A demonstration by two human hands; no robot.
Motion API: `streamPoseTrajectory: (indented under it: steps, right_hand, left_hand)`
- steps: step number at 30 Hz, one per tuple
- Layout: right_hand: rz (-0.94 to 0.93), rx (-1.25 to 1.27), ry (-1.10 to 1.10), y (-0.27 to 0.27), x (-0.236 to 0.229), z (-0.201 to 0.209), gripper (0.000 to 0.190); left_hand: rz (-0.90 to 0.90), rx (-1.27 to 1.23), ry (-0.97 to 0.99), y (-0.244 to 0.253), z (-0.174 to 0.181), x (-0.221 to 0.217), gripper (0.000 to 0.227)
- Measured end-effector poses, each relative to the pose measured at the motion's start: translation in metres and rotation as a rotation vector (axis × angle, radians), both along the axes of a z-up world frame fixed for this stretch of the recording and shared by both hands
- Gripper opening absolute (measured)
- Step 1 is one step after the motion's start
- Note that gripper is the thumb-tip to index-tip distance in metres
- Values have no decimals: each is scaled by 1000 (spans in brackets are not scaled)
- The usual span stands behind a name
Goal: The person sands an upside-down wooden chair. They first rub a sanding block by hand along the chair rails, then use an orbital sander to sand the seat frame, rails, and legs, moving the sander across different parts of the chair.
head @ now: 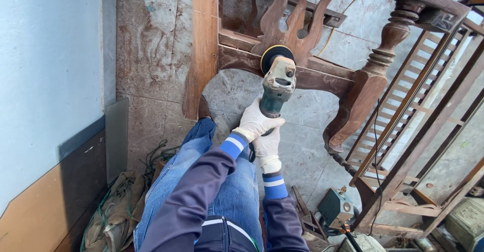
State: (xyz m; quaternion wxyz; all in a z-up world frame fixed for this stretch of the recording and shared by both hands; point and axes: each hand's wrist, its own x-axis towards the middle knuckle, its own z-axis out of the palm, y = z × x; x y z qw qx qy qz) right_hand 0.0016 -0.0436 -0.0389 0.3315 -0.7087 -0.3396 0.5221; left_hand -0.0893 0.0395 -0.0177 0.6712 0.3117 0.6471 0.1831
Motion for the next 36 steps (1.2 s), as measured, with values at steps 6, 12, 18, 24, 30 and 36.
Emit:
streamPoseTrajectory:
  steps: [6, 12, 18, 24, 30, 36]
  right_hand:
    - [55, -27, -64, -1, -22, -4, 78]
    - [133, -87, -128, 3, -52, -2, 77]
    - [205, -167, -121, 18, -74, 12, 76]
    - [200, -212, -225, 18, -55, 11, 78]
    - [1, -11, -144, -3, 2, -26, 76]
    - [-117, 57, -45, -1, 9, -30, 77]
  left_hand:
    - [71, 28, 22, -8, -6, -24, 73]
    - [151, 53, 37, -14, -12, -59, 72]
    - [291, 71, -23, -22, -28, -80, 66]
    - [249, 119, -29, -16, -25, -60, 69]
    - [-108, 84, 53, 10, -13, -4, 74]
    - [-168, 96, 68, 16, -15, 11, 80]
